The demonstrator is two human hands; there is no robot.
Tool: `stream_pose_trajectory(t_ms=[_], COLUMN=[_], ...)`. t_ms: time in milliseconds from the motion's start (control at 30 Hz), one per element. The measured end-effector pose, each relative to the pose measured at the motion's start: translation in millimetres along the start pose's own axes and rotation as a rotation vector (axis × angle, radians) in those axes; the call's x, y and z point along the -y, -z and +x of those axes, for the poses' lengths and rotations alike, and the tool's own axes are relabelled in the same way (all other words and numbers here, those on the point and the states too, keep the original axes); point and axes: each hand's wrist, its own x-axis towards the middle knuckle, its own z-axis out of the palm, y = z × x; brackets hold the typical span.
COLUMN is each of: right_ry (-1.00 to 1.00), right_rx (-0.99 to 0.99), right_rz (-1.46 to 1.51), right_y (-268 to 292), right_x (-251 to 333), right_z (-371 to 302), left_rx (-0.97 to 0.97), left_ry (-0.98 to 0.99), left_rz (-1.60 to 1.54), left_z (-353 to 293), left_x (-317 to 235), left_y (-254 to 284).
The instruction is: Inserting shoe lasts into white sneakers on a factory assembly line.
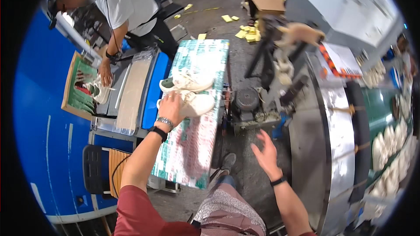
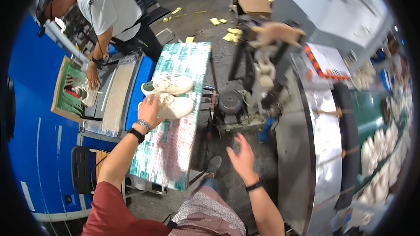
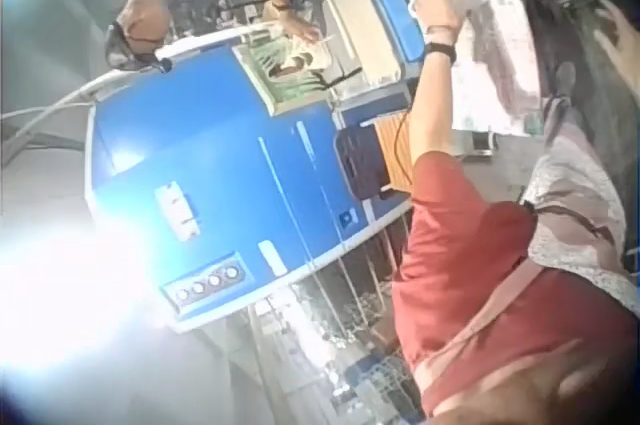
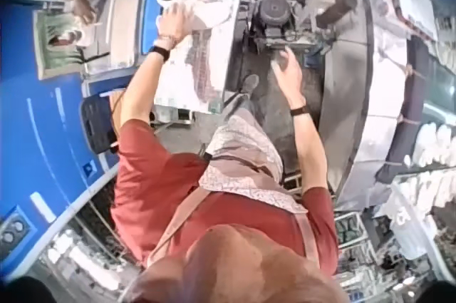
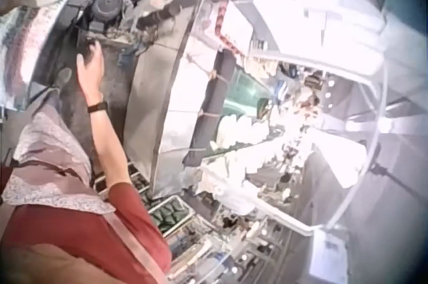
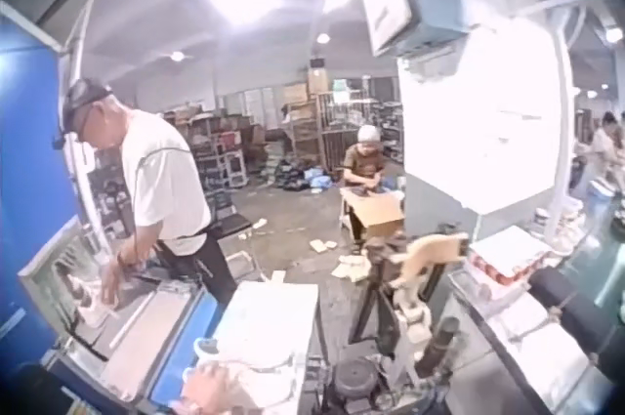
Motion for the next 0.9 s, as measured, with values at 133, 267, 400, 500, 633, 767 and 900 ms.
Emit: stream_pose_trajectory(t_ms=[133, 267, 400, 500, 633, 767, 900], right_ry=[0.369, 0.679, 0.560, 0.493, -0.057, -0.117, -0.486], right_rx=[0.226, 0.311, 0.414, 0.318, 0.091, -0.496, -0.720], right_rz=[-0.166, -0.206, -0.350, -0.289, -0.252, -0.449, -0.591], right_y=[-111, -212, -237, -201, -19, 178, 331], right_x=[100, 148, 124, 113, 64, 18, -115], right_z=[178, 279, 313, 250, 141, 44, -11], left_rx=[0.147, 0.098, 0.293, 0.348, 0.436, 0.615, 0.594], left_ry=[0.004, -0.142, -0.207, -0.018, 0.074, 0.027, 0.022], left_rz=[0.066, 0.119, -0.066, -0.086, -0.124, -0.022, 0.047], left_z=[34, 23, -20, -73, -52, -38, -30], left_x=[28, 16, 5, 9, 2, -2, -83], left_y=[-17, -19, -8, -16, -6, -1, 42])
